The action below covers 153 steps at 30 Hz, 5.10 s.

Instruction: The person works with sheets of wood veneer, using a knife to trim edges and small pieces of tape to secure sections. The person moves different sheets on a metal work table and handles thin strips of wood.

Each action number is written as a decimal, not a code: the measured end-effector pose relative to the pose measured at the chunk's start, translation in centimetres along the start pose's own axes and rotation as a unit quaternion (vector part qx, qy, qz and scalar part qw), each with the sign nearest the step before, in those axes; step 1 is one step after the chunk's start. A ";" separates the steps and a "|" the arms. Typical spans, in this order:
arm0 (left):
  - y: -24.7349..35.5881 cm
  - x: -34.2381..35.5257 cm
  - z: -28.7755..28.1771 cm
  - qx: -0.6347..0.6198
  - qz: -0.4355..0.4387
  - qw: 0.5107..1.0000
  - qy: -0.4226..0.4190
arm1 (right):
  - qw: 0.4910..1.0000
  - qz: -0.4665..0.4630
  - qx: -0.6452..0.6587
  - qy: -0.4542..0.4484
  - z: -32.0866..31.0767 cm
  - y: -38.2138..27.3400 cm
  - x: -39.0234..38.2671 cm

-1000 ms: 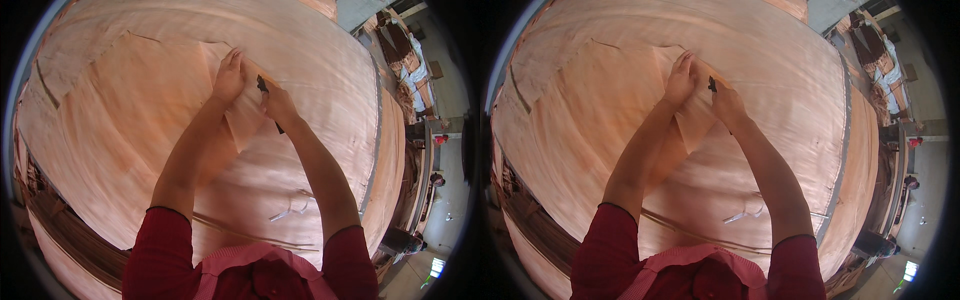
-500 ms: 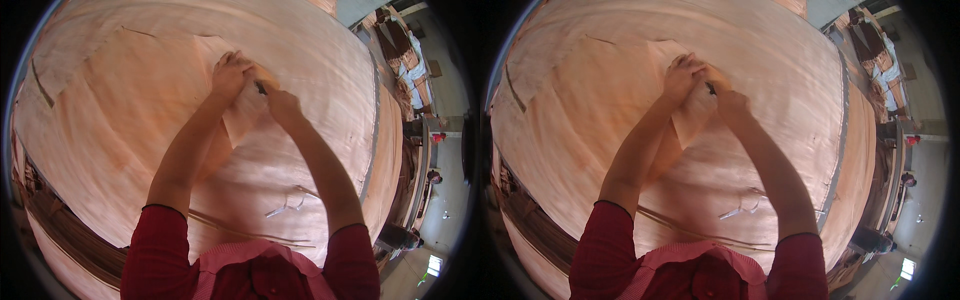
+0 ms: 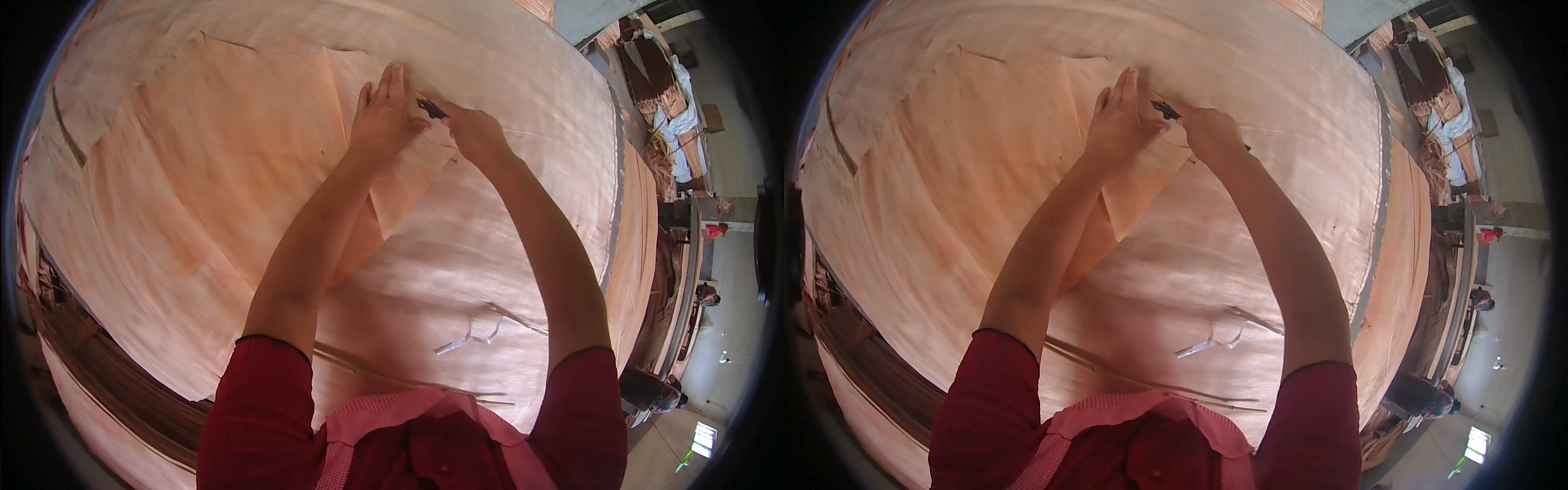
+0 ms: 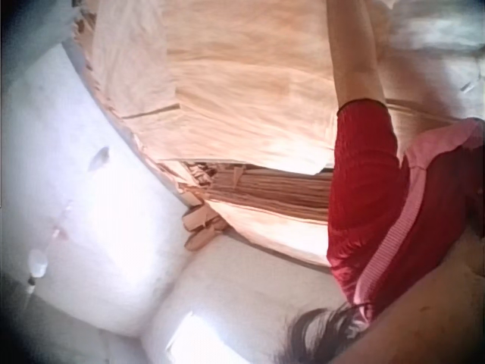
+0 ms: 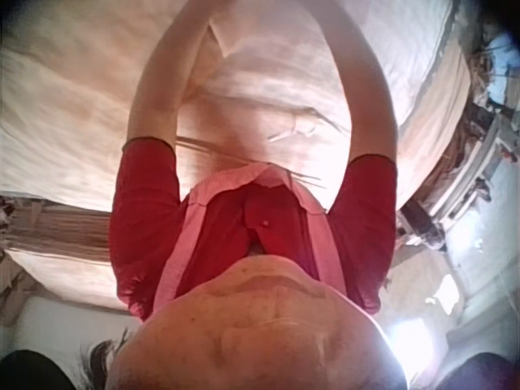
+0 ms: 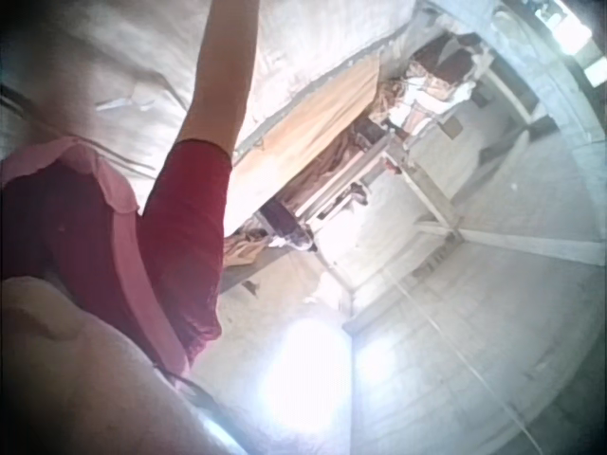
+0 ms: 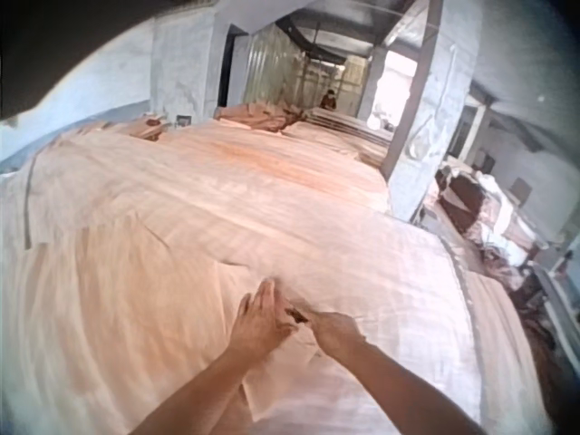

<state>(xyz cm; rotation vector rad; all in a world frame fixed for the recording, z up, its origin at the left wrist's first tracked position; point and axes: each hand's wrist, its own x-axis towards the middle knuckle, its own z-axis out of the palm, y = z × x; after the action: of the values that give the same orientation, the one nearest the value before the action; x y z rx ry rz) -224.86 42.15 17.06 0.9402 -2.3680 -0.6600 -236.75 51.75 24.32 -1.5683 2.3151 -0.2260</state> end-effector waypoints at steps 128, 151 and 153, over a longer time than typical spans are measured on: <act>-3.8 0.0 -2.4 0.055 0.247 0.960 -0.121 | 0.702 0.274 0.655 -0.058 4.9 -1.3 2.8; 1.8 -15.5 -14.8 0.214 0.061 0.975 0.000 | 0.645 0.192 0.711 0.203 -5.6 14.3 -31.5; 1.1 -17.7 -14.4 0.132 0.028 0.991 -0.027 | 0.641 0.170 0.706 0.248 -6.2 16.9 -36.7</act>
<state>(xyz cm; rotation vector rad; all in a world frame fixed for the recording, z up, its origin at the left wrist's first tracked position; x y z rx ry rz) -205.42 52.05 23.82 0.9703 -2.5630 -0.3597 -241.36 91.70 31.55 -0.2038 1.5894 -1.9394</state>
